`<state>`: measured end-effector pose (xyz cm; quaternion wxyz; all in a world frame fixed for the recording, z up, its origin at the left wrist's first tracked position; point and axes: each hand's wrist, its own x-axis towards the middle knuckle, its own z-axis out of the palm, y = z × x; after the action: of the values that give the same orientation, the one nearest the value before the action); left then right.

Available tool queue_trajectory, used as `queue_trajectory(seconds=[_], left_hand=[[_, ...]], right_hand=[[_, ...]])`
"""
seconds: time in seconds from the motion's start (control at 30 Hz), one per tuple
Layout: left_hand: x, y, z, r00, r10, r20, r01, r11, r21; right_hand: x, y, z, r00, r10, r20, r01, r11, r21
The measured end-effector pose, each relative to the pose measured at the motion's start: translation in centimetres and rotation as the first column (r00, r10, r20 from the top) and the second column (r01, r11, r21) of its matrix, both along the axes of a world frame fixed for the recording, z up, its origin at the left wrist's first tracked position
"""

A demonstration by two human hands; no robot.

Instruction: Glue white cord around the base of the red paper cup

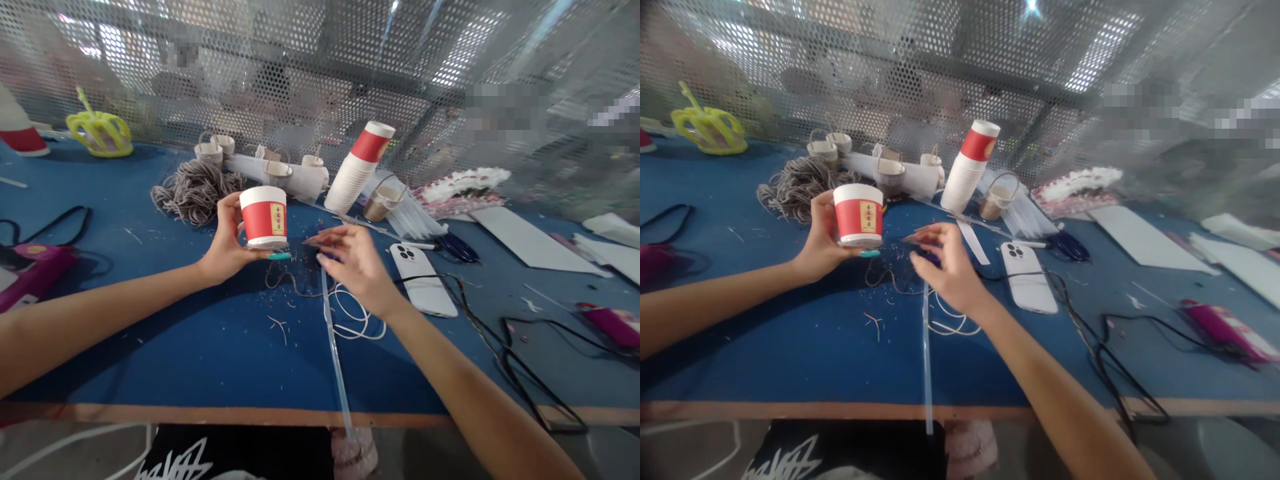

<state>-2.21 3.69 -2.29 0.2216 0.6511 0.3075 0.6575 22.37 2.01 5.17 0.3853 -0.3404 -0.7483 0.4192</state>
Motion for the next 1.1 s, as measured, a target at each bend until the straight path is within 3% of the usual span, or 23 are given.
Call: queue_trajectory(seconds=[0.1,0.2,0.47,0.6,0.7,0.77,0.9,1.1], left_hand=[[0.2,-0.2,0.2,1.000,0.015,-0.012,-0.015,1.000,0.002],[0.4,-0.3,0.2,0.999,0.035,-0.014,-0.035,0.999,-0.023],[0.4,0.1,-0.1,0.998,0.054,-0.044,-0.055,0.998,-0.021],[0.2,0.2,-0.2,0.994,0.055,-0.098,-0.057,0.998,-0.021],[0.1,0.1,0.0,0.989,0.049,-0.139,-0.053,0.998,-0.021],[0.1,-0.1,0.1,0.985,0.058,-0.160,-0.064,0.998,-0.030],[0.1,-0.4,0.3,0.981,0.072,-0.178,-0.084,0.995,-0.061],[0.1,-0.5,0.3,0.976,0.095,-0.197,-0.114,0.990,-0.087]], right_hand=[[-2.6,-1.8,-1.6,0.986,0.066,-0.152,-0.104,0.960,-0.259],[-3.9,-2.9,-2.3,0.964,0.025,-0.263,-0.129,0.914,-0.384],[-4.0,-3.6,-0.9,0.922,-0.087,-0.378,-0.122,0.860,-0.495],[-3.5,-3.0,0.3,0.884,-0.113,-0.453,-0.204,0.780,-0.592],[-3.0,-2.6,0.8,0.906,-0.088,-0.413,-0.228,0.723,-0.652],[-2.7,-2.4,0.8,0.951,-0.077,-0.300,-0.148,0.739,-0.658],[-2.3,-2.1,0.4,0.993,-0.084,-0.080,0.030,0.855,-0.518],[-1.5,-1.1,0.6,0.990,0.049,0.132,0.020,0.877,-0.480]])
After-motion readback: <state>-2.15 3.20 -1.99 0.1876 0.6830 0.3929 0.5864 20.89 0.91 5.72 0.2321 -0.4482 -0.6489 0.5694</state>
